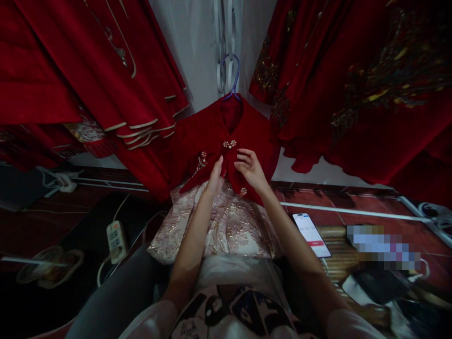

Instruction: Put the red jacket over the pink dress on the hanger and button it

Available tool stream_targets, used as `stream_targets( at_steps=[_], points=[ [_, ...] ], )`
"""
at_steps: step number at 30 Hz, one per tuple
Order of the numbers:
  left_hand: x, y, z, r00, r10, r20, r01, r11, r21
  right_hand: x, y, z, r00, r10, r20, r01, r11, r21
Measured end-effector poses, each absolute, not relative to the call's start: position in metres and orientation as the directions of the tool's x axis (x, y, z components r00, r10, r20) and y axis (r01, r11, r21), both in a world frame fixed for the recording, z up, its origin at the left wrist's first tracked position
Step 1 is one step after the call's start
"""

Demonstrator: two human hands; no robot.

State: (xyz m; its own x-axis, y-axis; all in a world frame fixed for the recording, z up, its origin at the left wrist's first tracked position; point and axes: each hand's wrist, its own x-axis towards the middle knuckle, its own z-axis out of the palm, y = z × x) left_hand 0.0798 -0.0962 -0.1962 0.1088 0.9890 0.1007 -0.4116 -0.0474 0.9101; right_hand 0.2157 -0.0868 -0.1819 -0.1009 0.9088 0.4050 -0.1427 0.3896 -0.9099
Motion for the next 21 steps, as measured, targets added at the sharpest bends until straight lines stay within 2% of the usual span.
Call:
stream_targets(
  at_steps=[2, 5, 8, 14, 17, 19, 21],
  points=[
    [0.072, -0.102, -0.203, 0.161, 0.984, 0.072, -0.393, -0.003, 0.920, 0.215, -0.091, -0.180, -0.157, 0.907, 0.391, -0.118, 0.376, -0.919],
    [0.060, -0.102, -0.213, 0.145, 0.986, 0.079, -0.254, -0.040, 0.966, 0.220, -0.095, -0.176, -0.221, 0.897, 0.383, -0.079, 0.375, -0.924],
    [0.052, -0.098, -0.217, 0.075, 0.992, 0.102, -0.206, -0.085, 0.975, 0.224, -0.098, -0.172, -0.244, 0.883, 0.401, -0.061, 0.399, -0.915],
    [0.035, -0.097, -0.213, -0.172, 0.972, 0.162, -0.169, -0.191, 0.967, 0.215, -0.102, -0.177, -0.130, 0.880, 0.457, 0.106, 0.471, -0.876],
    [0.025, -0.106, -0.207, -0.057, 0.987, 0.147, -0.130, -0.153, 0.980, 0.201, -0.103, -0.185, -0.207, 0.863, 0.461, 0.067, 0.483, -0.873],
    [0.019, -0.113, -0.202, 0.081, 0.988, 0.128, -0.067, -0.123, 0.990, 0.194, -0.105, -0.190, -0.219, 0.854, 0.472, 0.113, 0.503, -0.857],
    [0.016, -0.118, -0.196, 0.151, 0.975, 0.164, 0.028, -0.170, 0.985, 0.190, -0.107, -0.193, -0.206, 0.852, 0.481, 0.189, 0.517, -0.835]
  ],
)
